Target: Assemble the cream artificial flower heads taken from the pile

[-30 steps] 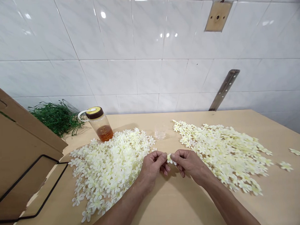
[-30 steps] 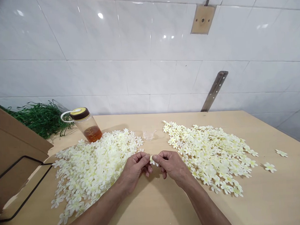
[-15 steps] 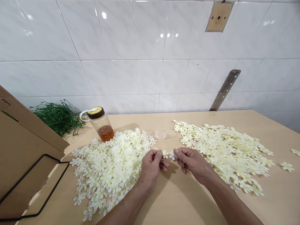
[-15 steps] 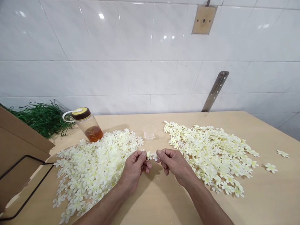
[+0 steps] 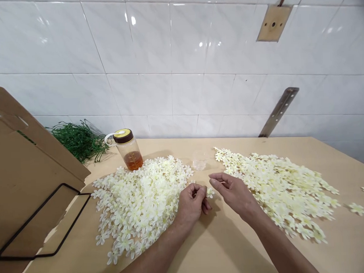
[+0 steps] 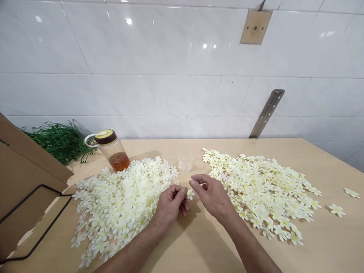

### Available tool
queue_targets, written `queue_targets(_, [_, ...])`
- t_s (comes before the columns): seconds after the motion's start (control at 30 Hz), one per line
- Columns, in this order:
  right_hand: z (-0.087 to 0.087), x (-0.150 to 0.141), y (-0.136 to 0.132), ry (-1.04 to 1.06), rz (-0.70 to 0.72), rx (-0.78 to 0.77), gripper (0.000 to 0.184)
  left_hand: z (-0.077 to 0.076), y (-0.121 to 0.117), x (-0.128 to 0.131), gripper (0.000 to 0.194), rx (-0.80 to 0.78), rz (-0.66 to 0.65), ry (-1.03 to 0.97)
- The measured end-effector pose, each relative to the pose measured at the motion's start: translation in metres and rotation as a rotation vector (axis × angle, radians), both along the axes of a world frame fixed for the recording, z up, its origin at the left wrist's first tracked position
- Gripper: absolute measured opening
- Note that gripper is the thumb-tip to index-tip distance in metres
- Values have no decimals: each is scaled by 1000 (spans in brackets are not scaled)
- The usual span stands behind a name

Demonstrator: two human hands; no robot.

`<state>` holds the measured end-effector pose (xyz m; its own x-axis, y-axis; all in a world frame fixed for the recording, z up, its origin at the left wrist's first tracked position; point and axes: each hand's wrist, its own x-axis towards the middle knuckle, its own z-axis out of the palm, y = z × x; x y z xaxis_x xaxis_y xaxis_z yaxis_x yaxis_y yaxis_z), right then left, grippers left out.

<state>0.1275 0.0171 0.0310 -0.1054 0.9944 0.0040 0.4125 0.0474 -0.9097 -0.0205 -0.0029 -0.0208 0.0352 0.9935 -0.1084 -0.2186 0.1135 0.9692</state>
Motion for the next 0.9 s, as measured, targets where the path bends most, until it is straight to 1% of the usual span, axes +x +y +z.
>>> queue_targets(0.1, [-11, 6, 1, -2, 174, -58, 37, -1, 0, 0, 36, 12, 23, -26])
queue_targets(0.13, [-13, 6, 1, 10, 204, -88, 37, -2, 0, 0, 36, 17, 30, -29])
queue_targets(0.17, [-13, 6, 0, 15, 208, -119, 37, -3, 0, 0, 36, 20, 35, -30])
queue_targets(0.3, [-13, 5, 0, -16, 135, -190, 33, -7, 1, 1, 35, 24, 37, -36])
queue_targets(0.53, [-19, 9, 2, 1, 191, -186, 34, -5, -1, 2, 35, 42, 63, 12])
queue_targets(0.7, [-19, 13, 2, 22, 182, -175, 32, -3, -3, 2, 35, 46, 8, 5])
queue_targets(0.9, [-19, 12, 2, 84, 198, -216, 39, 5, -4, 1, 38, -3, -70, -46])
